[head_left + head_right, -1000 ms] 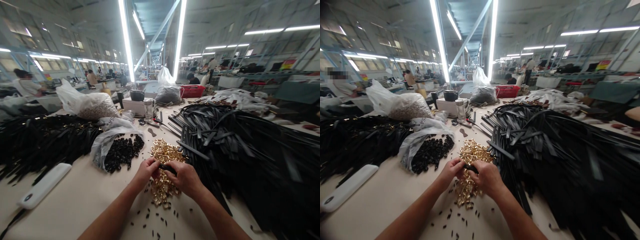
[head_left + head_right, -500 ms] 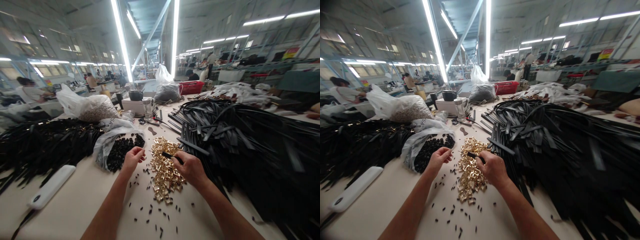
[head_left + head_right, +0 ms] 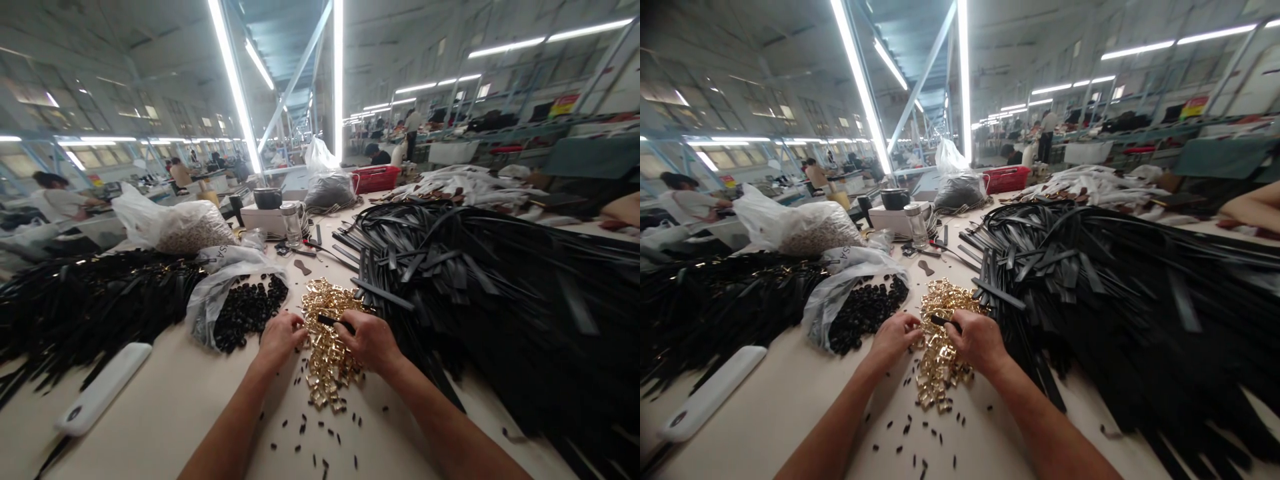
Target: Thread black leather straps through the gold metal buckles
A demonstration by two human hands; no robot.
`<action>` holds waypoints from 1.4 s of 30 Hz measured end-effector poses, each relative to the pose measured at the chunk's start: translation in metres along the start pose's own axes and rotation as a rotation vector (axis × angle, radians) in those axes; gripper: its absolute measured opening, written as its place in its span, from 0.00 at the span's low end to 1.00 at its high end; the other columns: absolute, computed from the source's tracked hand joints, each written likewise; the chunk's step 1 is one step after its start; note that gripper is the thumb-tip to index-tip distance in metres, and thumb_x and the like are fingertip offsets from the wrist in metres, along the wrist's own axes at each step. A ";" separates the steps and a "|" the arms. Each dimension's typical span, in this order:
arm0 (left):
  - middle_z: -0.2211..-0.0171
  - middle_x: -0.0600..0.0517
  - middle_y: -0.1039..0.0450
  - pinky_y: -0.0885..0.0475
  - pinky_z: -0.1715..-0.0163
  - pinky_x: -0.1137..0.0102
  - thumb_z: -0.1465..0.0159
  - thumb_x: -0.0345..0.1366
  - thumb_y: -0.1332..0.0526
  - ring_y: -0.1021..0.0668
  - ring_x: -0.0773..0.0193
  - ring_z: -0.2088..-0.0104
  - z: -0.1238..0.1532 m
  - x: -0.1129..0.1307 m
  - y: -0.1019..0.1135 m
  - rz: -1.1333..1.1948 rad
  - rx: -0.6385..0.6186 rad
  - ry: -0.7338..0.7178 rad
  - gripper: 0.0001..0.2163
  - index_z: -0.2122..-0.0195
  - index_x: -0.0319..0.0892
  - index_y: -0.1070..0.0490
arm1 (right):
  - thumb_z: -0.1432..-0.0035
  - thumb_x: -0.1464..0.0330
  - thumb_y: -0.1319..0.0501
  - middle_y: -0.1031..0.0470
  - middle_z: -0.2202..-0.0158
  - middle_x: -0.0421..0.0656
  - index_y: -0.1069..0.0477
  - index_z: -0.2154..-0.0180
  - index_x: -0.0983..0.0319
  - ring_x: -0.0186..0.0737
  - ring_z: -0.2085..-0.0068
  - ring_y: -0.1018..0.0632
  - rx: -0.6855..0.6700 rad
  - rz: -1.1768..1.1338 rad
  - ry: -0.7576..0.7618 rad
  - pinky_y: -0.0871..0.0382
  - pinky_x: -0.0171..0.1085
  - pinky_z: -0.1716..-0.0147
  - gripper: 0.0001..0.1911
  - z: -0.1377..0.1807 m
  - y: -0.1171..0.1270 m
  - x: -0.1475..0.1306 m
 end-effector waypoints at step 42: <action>0.77 0.54 0.27 0.33 0.81 0.83 0.52 0.37 0.27 0.25 0.75 0.79 0.016 0.005 -0.044 1.500 -0.178 0.398 0.14 0.72 0.37 0.30 | 0.41 0.67 0.46 0.24 0.69 0.39 0.25 0.63 0.59 0.35 0.69 0.26 -0.041 -0.506 -0.044 0.38 0.32 0.69 0.11 0.003 -0.010 -0.004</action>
Point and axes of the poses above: each hand's wrist, its own z-axis away from the middle knuckle, its own y-axis out of the back of the hand, x = y × z, the point moved 10 cm from there along -z, towards the middle knuckle
